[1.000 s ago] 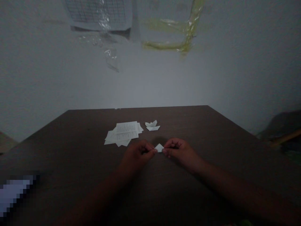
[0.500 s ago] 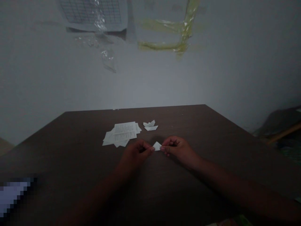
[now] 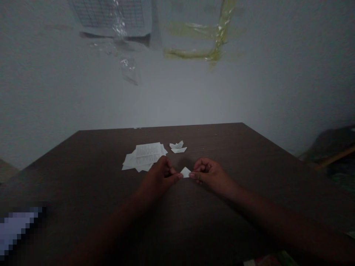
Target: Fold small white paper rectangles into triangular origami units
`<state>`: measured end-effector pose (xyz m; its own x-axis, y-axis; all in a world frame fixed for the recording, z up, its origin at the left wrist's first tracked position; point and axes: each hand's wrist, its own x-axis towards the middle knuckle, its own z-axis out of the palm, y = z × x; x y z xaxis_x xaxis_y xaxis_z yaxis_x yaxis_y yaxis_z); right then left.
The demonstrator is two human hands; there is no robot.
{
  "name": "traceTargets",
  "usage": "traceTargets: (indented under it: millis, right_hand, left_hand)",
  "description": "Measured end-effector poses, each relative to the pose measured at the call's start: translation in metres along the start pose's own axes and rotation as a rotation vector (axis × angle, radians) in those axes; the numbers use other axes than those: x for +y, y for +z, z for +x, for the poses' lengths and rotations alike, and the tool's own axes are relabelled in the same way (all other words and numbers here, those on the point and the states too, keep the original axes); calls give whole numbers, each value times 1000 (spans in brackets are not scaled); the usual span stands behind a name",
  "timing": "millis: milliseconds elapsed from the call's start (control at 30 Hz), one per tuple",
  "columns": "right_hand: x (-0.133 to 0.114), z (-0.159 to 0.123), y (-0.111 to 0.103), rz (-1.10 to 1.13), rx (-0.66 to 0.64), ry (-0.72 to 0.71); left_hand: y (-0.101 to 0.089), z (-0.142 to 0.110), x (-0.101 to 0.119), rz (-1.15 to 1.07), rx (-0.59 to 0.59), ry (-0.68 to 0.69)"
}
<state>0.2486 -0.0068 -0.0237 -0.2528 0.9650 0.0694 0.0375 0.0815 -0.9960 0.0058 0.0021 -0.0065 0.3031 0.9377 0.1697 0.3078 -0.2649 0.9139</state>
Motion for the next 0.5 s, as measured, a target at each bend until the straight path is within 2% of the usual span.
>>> traceTargets:
  millis: [67, 300, 500]
  right_hand:
    - [0, 0, 0, 10, 11, 28]
    - [-3, 1, 0, 2, 31, 106]
    - [-2, 1, 1, 35, 34, 101]
  left_hand:
    - [-1, 1, -1, -1, 7, 27]
    - [-6, 0, 6, 300, -42, 94]
    - [-6, 0, 1, 299, -142, 132]
